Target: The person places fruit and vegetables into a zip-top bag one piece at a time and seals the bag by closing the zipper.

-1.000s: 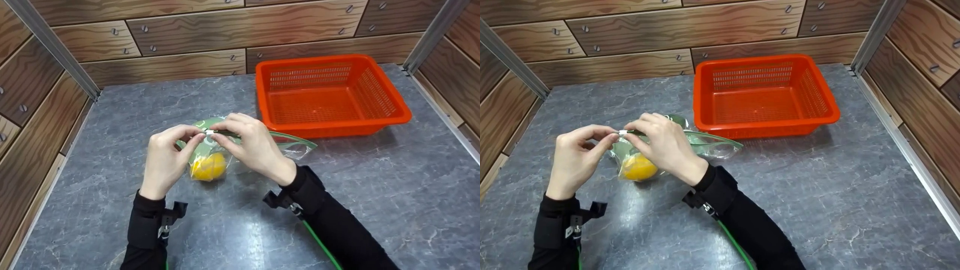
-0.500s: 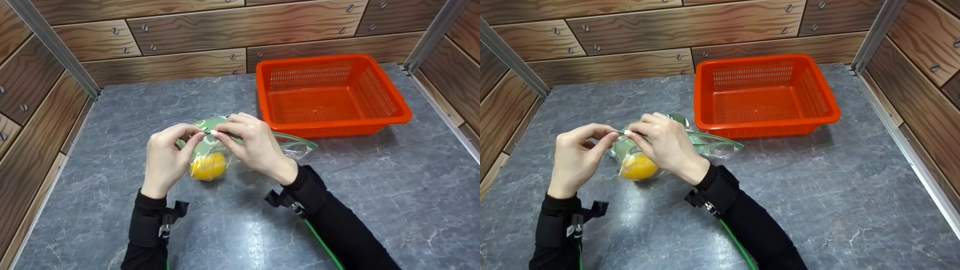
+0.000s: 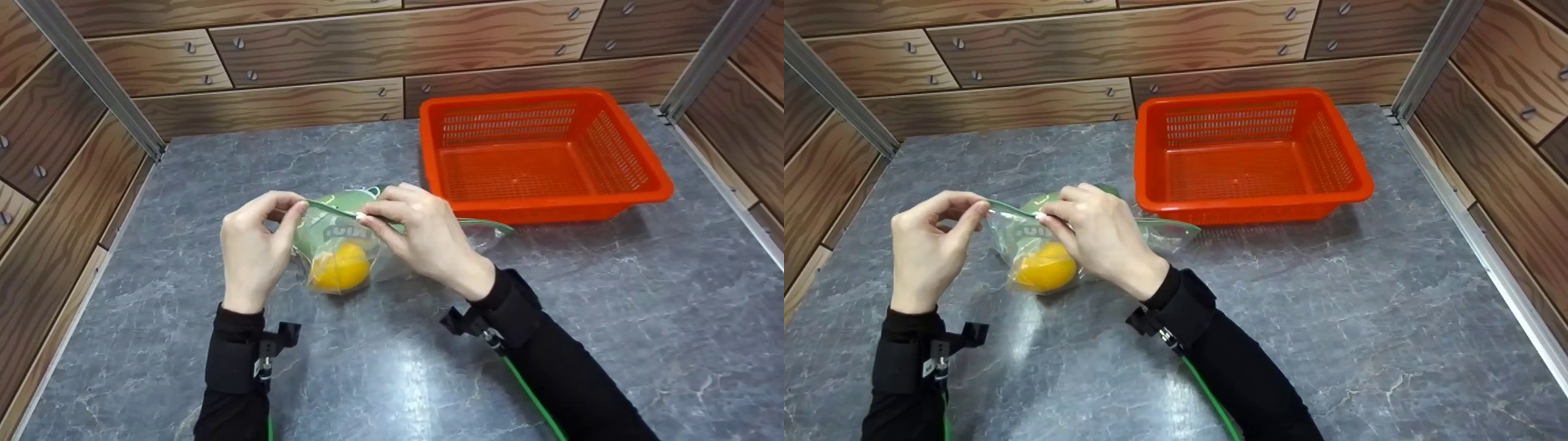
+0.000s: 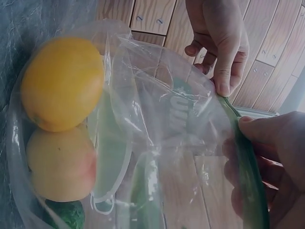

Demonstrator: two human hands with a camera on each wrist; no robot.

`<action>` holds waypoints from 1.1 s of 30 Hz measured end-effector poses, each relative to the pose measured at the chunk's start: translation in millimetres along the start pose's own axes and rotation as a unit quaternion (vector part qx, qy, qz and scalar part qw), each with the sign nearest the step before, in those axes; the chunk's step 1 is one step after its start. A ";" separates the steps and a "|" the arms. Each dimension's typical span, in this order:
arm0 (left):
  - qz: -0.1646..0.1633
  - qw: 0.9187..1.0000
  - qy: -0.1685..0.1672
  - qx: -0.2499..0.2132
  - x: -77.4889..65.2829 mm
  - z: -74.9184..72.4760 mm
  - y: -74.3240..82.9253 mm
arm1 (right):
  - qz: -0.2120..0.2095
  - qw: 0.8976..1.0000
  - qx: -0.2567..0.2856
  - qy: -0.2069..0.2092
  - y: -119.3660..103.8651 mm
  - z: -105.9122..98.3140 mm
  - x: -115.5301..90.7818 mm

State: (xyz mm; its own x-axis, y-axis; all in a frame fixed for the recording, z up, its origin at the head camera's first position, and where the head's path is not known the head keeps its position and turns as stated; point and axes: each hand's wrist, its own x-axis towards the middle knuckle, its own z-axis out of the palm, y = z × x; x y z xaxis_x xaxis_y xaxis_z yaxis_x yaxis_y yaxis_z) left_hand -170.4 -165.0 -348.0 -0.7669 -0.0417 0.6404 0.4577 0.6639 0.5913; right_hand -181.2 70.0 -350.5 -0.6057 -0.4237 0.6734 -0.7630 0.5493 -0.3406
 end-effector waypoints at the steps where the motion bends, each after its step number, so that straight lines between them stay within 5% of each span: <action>1: -0.003 1.000 0.007 0.000 0.2 -0.2 -1.1 | 0.000 1.000 -0.003 0.000 0.3 -0.4 -0.5; 33: -0.044 0.998 0.043 -0.005 3.5 -6.8 -10.4 | 0.019 0.998 -0.042 -0.040 26.6 -41.5 -15.9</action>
State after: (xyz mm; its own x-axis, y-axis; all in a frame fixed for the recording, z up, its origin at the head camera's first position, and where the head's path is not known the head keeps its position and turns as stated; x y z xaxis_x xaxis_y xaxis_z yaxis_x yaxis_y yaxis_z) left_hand -174.8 -177.1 -348.6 -0.7628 -0.1645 0.6253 0.3949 0.6472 0.6521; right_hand -182.5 121.2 -343.0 -0.6522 -0.4563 0.6053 -0.7200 0.6225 -0.3066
